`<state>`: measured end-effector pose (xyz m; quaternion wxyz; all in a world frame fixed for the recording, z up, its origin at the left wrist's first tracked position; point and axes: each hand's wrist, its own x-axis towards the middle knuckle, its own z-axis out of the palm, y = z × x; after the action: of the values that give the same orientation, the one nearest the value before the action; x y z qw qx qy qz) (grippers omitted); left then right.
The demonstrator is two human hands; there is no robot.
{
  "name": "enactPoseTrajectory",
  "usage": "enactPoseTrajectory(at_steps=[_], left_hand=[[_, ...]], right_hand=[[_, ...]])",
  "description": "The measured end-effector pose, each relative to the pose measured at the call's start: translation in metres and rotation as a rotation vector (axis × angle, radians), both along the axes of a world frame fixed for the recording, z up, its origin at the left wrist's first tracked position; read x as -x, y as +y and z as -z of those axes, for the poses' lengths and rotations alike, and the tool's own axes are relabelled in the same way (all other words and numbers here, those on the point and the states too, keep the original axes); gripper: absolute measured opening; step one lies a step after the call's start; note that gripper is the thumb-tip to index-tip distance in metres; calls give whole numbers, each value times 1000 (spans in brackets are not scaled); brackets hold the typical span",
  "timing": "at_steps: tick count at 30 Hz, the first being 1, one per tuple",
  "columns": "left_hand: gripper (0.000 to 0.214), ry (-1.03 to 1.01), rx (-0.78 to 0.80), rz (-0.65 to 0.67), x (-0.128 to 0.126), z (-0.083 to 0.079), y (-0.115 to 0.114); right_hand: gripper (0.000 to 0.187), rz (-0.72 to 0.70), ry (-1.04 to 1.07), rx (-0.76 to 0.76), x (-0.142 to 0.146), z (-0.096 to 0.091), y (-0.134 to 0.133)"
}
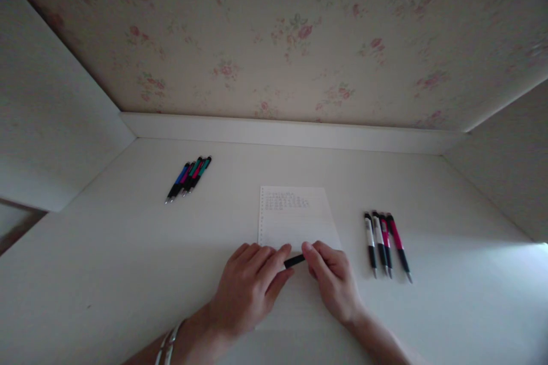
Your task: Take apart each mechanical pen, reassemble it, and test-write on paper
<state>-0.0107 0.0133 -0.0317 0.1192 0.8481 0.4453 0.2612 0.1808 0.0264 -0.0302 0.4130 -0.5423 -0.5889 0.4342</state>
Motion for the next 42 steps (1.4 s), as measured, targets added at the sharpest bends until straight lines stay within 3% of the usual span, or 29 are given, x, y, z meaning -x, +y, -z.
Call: enactPoseTrajectory(at_steps=[4,11,17,20,27,34,39,42], left_hand=[[30,68,-13,59,-4,1,-8],[22,-143,237,114,-6,-4,-15],[27,-376,637,94,-7,-20,-8],[38,-470,905,66,-7,-28,-2],[40,-856,1559,49,-7,-31,4],[36,-942,1730,85,-1,-35,5],[30,-1085,2026,114,-2,-33,-1],[34,-1103,1990,129,-4,-29,-2]], right_hand=[[46,-163,-113,-65,1,0,-2],[44,-235,-205,-209,-1,0,-6],[44,-247,-269,-300,-5,3,-7],[44,-270,-263,-304,-6,1,-7],[44,-342,-206,-365,-5,-7,-8],[44,-393,-155,-467,-3,-8,-12],[42,-361,-193,-542,-5,-12,-16],[41,-377,-156,-502,-6,-11,-16]])
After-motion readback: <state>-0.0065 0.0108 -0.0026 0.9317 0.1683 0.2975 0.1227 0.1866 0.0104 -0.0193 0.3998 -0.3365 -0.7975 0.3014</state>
